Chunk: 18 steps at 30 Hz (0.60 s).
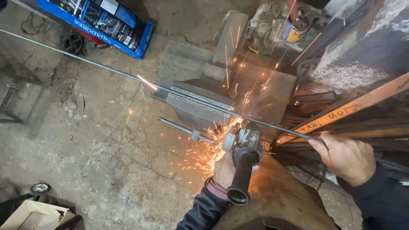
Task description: The person measures a metal rod with a tape measure, marks it, secures it in a workbench vise, and cuts it using an angle grinder.
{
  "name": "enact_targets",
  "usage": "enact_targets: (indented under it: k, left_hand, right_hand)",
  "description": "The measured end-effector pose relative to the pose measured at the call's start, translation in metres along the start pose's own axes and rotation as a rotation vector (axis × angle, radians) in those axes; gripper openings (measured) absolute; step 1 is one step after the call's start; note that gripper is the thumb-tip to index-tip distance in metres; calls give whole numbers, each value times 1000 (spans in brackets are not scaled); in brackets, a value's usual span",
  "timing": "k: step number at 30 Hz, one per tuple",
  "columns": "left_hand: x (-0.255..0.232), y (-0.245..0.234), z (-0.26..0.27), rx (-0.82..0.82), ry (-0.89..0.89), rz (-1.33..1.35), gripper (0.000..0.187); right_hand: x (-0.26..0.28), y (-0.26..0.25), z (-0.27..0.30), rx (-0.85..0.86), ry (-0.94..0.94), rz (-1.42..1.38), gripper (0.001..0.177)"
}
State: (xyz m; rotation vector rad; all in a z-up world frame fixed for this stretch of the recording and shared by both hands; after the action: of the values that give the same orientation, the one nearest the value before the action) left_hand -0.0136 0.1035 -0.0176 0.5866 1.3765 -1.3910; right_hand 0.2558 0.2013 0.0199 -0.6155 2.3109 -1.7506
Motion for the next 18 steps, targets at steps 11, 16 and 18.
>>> enact_targets:
  k: [11,16,18]
  left_hand:
    - [34,3,-3,-63,126,-168,71]
    - [14,-12,6,51,162,-153,79]
    - [9,-14,9,93,235,-146,81]
  right_hand:
    - [-13,-7,1,-43,16,-12,30]
    - [-17,-15,0,-13,12,55,36]
    - [-12,-20,1,-38,-45,22,38]
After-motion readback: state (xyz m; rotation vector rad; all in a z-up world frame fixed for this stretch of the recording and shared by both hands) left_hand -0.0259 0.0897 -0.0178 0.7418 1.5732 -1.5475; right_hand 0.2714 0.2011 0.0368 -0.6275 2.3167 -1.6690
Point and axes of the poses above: each hand's wrist, its own z-axis away from the middle knuckle, its own y-axis out of the palm, x = y × z, the point moved 10 cm from there along -z, towards the middle knuckle, and after that the axes turned 11 degrees about -x, right-handed, at the moved point
